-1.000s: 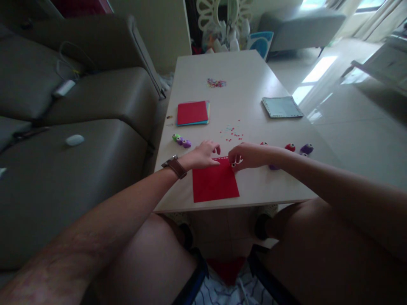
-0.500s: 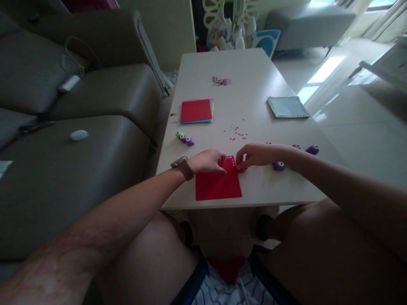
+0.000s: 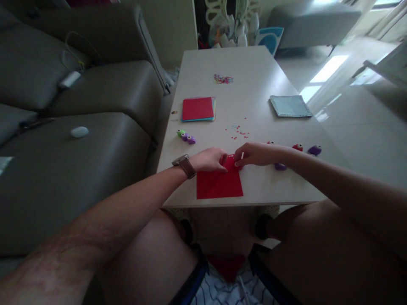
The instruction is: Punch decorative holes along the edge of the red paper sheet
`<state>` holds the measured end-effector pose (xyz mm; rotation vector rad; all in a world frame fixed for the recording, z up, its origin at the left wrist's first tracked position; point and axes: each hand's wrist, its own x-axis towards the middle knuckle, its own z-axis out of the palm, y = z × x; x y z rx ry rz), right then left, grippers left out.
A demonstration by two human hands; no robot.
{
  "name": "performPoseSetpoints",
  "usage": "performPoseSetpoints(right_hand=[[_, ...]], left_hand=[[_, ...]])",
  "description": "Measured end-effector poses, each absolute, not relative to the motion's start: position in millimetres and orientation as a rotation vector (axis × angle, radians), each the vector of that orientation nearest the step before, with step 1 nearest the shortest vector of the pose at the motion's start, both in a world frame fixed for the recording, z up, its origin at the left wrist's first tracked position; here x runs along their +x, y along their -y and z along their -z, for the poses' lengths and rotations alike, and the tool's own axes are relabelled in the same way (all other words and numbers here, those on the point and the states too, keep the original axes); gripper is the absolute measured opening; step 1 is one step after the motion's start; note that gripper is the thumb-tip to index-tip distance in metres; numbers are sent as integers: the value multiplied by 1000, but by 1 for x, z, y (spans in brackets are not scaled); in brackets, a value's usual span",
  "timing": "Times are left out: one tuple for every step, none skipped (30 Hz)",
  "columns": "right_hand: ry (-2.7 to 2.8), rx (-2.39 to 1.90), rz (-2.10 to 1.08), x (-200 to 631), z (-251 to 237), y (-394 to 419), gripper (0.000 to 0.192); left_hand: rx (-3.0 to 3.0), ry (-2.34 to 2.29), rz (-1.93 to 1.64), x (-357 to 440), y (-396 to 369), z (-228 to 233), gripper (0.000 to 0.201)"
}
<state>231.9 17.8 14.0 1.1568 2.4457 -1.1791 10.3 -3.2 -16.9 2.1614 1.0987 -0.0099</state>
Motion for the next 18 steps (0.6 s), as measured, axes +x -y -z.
performPoseSetpoints(right_hand=[[-2447, 1152, 1189, 232, -14, -18, 24], [-2449, 1144, 1200, 232, -13, -18, 25], [-2453, 1136, 1209, 232, -13, -18, 25], [-2459, 1127, 1216, 232, -12, -19, 26], [-2464, 1119, 1219, 232, -11, -19, 26], [-2468, 1113, 1220, 233, -11, -20, 26], [-2471, 1109, 1219, 233, -10, -20, 27], [-2473, 1108, 1221, 233, -10, -20, 28], [-2474, 1107, 1226, 233, -9, -21, 29], [-2474, 1103, 1232, 233, -9, -21, 29], [-2474, 1098, 1239, 233, -9, -21, 30], [-2474, 1094, 1248, 233, -9, -21, 30], [-2474, 1089, 1256, 233, -9, -21, 29], [-2472, 1087, 1260, 233, -9, -21, 29], [-2470, 1089, 1259, 233, -9, -21, 29], [-2468, 1095, 1256, 233, -9, -21, 28], [-2466, 1101, 1248, 233, -9, -21, 28], [-2465, 1104, 1237, 232, -9, -21, 28]], left_hand=[[2161, -1096, 6, 10, 3, 17, 26], [2157, -1091, 6, 10, 3, 17, 26], [2151, -1086, 6, 10, 4, 17, 25], [2144, -1082, 3, 10, 4, 17, 25], [2138, -1079, 0, 10, 4, 16, 24], [2132, -1078, -2, 10, 5, 15, 24], [2123, -1081, 1, 10, 6, 13, 24], [2114, -1086, 7, 10, 6, 12, 24], [2105, -1092, 18, 10, 7, 10, 24], [2099, -1101, 29, 11, 8, 8, 24], [2096, -1108, 40, 11, 8, 7, 24], [2099, -1112, 46, 11, 8, 6, 23], [2104, -1113, 47, 11, 9, 6, 23], [2108, -1108, 43, 11, 8, 6, 24], [2111, -1103, 37, 11, 8, 6, 24], [2111, -1099, 33, 11, 8, 6, 24], [2110, -1096, 29, 11, 8, 6, 24], [2108, -1094, 26, 11, 8, 7, 24]])
